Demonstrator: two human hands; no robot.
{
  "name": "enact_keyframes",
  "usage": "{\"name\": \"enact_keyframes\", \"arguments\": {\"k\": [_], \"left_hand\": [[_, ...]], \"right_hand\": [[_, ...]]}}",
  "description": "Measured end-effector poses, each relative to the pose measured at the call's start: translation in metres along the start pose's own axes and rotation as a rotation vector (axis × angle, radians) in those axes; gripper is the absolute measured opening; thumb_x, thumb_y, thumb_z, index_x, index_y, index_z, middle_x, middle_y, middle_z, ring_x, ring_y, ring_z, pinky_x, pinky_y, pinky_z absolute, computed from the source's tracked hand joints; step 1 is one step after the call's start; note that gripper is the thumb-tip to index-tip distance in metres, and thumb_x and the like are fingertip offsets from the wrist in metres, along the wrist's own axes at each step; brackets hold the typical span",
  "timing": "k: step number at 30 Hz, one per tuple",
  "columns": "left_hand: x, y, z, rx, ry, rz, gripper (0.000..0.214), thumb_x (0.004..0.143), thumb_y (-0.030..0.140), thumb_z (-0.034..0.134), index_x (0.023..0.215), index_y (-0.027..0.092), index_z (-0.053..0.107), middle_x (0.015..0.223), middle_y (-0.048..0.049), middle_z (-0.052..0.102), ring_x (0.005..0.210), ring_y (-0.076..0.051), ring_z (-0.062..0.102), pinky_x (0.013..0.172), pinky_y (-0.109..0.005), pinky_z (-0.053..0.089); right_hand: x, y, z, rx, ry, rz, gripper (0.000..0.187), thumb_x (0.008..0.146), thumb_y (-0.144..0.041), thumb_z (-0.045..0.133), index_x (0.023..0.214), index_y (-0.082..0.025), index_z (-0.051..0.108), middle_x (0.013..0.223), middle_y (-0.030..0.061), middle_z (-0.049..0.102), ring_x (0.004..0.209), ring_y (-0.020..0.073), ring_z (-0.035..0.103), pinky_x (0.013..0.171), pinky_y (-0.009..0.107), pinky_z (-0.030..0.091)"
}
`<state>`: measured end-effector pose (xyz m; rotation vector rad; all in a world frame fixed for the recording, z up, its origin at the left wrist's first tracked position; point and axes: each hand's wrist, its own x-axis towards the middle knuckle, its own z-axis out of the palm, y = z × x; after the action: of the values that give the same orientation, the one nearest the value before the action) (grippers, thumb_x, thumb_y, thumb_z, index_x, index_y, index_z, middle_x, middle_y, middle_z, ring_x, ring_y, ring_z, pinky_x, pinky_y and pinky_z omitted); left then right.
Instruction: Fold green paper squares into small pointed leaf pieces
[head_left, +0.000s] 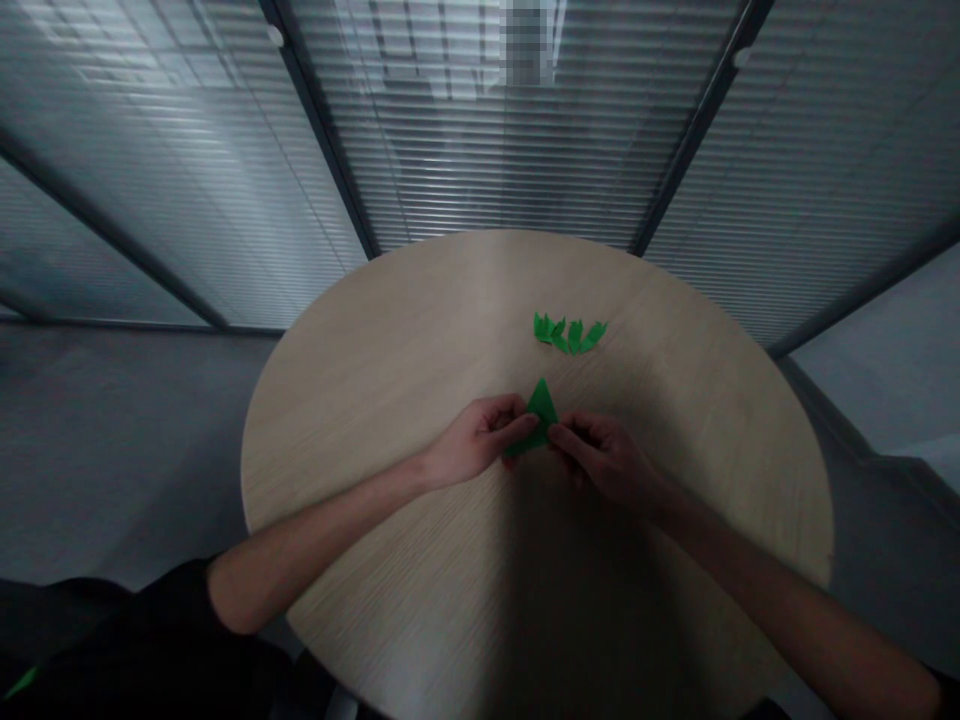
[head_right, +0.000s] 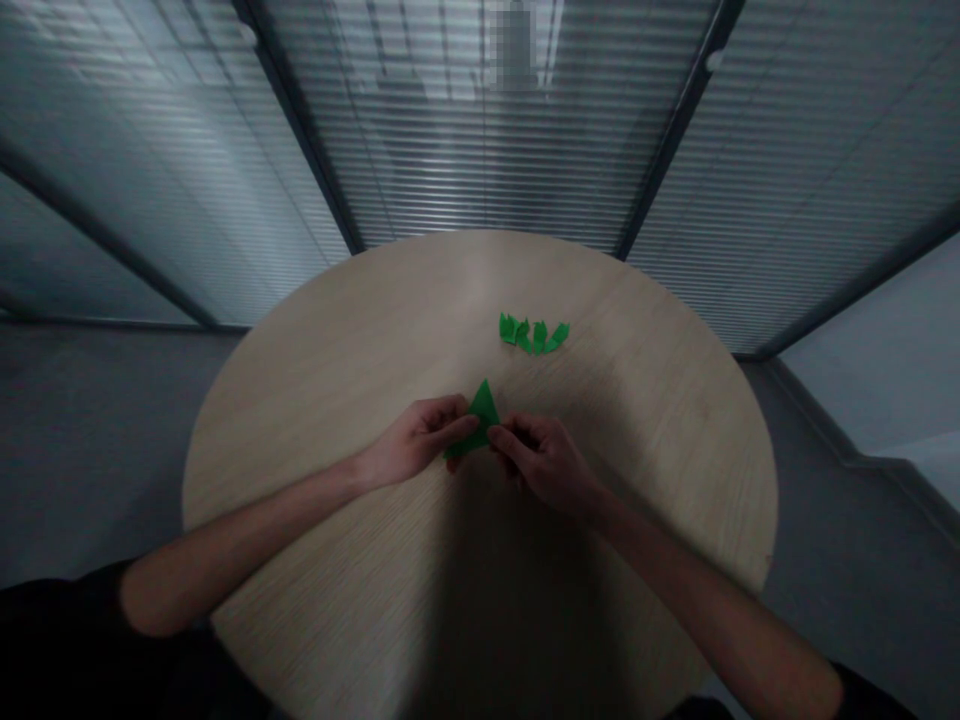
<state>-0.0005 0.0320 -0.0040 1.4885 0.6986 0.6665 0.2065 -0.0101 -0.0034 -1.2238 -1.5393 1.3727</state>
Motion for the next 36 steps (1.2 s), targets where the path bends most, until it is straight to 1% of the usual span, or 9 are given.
{"name": "enact_keyframes", "arguments": {"k": [5,8,15,19,23,28,31,34,36], "left_hand": [[0.0,0.0005,0.0003,-0.003,0.002,-0.006,0.045,0.094,0.058,0.062,0.085,0.015,0.057,0.071,0.0028,0.052,0.058,-0.009,0.053,0.051,-0.021,0.047],[-0.0004,0.0012,0.0001,0.029,0.001,-0.013,0.047,0.095,0.061,0.061,0.084,0.015,0.056,0.071,0.0026,0.053,0.058,-0.01,0.054,0.051,-0.021,0.046],[0.0006,-0.0007,-0.0006,0.037,0.007,0.005,0.055,0.098,0.07,0.049,0.084,0.017,0.054,0.072,0.0017,0.054,0.058,-0.011,0.058,0.052,-0.024,0.053],[0.0006,-0.0002,-0.0009,0.027,0.02,0.005,0.052,0.098,0.067,0.052,0.086,0.017,0.054,0.072,0.0021,0.054,0.058,-0.012,0.061,0.051,-0.024,0.054],[-0.0003,-0.0006,-0.0009,0.003,0.015,-0.002,0.048,0.099,0.063,0.053,0.093,0.016,0.056,0.075,0.0003,0.059,0.061,-0.012,0.063,0.054,-0.024,0.057],[-0.0008,-0.0042,-0.0004,-0.055,-0.021,0.017,0.04,0.103,0.055,0.052,0.105,0.015,0.056,0.08,-0.0019,0.062,0.063,-0.013,0.065,0.055,-0.024,0.058],[-0.0017,-0.0047,0.0005,-0.108,-0.002,0.052,0.036,0.102,0.043,0.057,0.126,0.018,0.05,0.099,-0.0049,0.063,0.066,-0.012,0.066,0.054,-0.023,0.058],[-0.0029,-0.0036,0.0003,-0.118,0.046,0.081,0.057,0.095,0.028,0.066,0.144,0.026,0.038,0.109,-0.0042,0.059,0.07,-0.01,0.065,0.055,-0.022,0.058],[-0.0034,-0.0024,-0.0006,-0.073,0.073,0.093,0.061,0.09,0.022,0.069,0.144,0.026,0.041,0.103,-0.0024,0.058,0.071,-0.011,0.063,0.056,-0.022,0.058]], "right_hand": [[0.0009,0.0024,0.0004,0.015,0.004,0.018,0.049,0.089,-0.065,0.065,0.074,-0.019,0.058,0.059,-0.0031,0.054,0.047,0.0095,0.049,0.044,0.023,0.037],[0.0026,0.0038,0.0007,0.028,0.006,0.029,0.051,0.091,-0.067,0.061,0.075,-0.019,0.059,0.062,-0.0018,0.057,0.047,0.0092,0.049,0.044,0.023,0.037],[0.004,0.0027,-0.001,0.072,0.028,0.041,0.051,0.095,-0.067,0.055,0.08,-0.019,0.059,0.069,-0.0001,0.06,0.049,0.0096,0.053,0.044,0.023,0.04],[0.0039,0.0018,-0.0011,0.103,0.031,0.061,0.051,0.095,-0.067,0.057,0.08,-0.018,0.06,0.07,0.0003,0.061,0.05,0.0099,0.053,0.045,0.024,0.042],[0.0032,0.0007,-0.0005,0.164,0.042,0.081,0.052,0.091,-0.069,0.06,0.081,-0.018,0.06,0.07,0.0003,0.061,0.051,0.0105,0.053,0.046,0.024,0.043],[0.0033,-0.0004,-0.0004,0.164,0.077,0.071,0.053,0.09,-0.071,0.062,0.082,-0.019,0.06,0.069,0.0003,0.061,0.053,0.0121,0.055,0.048,0.025,0.046],[0.0034,-0.0008,0.0001,0.095,0.08,0.032,0.054,0.092,-0.071,0.058,0.079,-0.019,0.06,0.066,-0.0004,0.059,0.052,0.0115,0.054,0.048,0.025,0.045],[0.003,0.0004,0.0013,0.02,0.075,-0.007,0.054,0.094,-0.07,0.057,0.075,-0.019,0.058,0.063,-0.0013,0.057,0.05,0.011,0.052,0.046,0.024,0.042],[0.0025,0.0019,0.0019,-0.01,0.064,-0.013,0.053,0.096,-0.068,0.055,0.075,-0.019,0.057,0.062,-0.0019,0.056,0.049,0.0106,0.051,0.045,0.023,0.04]]}}
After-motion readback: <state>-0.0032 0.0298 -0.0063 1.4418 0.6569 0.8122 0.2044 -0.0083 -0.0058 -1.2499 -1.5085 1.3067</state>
